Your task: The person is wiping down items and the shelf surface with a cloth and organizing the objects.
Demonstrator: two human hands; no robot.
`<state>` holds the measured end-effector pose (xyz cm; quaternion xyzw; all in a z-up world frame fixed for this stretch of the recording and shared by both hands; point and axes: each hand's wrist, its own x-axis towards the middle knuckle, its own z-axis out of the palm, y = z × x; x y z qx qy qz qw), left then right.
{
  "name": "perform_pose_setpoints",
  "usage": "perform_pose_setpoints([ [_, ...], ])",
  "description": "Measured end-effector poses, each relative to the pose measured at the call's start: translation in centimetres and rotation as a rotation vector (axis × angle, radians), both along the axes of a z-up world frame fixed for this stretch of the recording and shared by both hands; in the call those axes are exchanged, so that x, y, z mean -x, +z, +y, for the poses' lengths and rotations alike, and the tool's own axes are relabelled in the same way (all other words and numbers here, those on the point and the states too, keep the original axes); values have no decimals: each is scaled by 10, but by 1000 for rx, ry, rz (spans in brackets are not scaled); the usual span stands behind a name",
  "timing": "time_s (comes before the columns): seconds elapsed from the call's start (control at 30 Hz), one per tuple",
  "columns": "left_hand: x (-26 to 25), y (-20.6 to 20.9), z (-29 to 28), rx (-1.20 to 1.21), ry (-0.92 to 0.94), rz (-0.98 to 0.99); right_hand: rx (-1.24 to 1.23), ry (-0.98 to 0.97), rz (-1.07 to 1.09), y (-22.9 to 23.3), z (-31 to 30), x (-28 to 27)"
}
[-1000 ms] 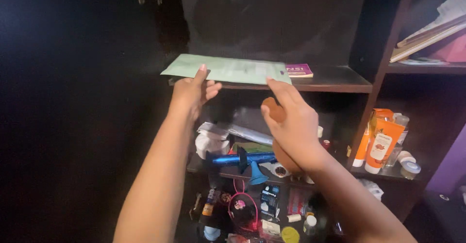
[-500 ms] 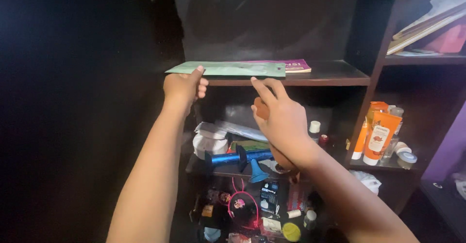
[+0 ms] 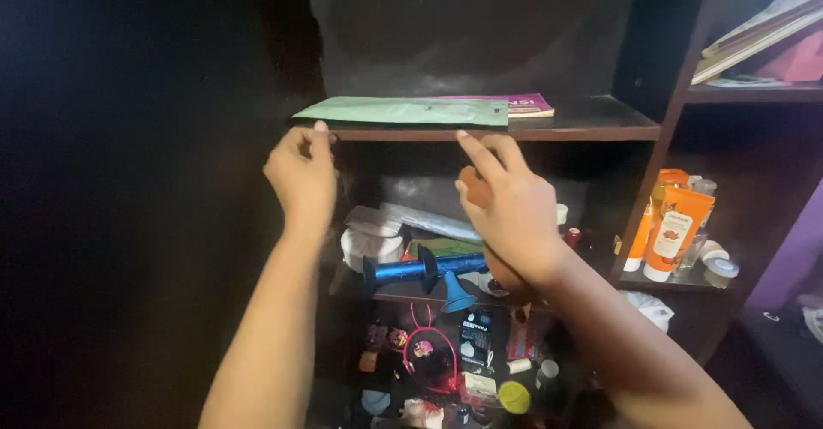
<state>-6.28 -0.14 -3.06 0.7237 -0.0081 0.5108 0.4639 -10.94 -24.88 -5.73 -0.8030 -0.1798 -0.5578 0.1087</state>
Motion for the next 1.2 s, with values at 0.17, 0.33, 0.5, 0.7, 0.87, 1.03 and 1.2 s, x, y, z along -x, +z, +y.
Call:
perform_pose_setpoints([
  [0.17,22,-57,-26,-70,-295,-109,-168,90,29,-28,-18,16],
  [0.33,69,-140,-78,75,-958,524,-378,406,143,-54,-34,44],
  [0.5,78,-243,-116,94,-1434,812,-790,615,510,-98,-38,67],
  [0.7,52,-341,-136,354,-1264,865,-1005,712,908,-162,-64,82],
  [0.87,55,-340,-129,643,-1131,879,-829,357,729,-261,-122,85],
  [1.03,56,-368,-143,431,-1152,748,-984,265,736,-335,-138,103],
  [1.2,72,-418,-173,112,-1345,715,-1168,671,1027,-368,-96,130],
])
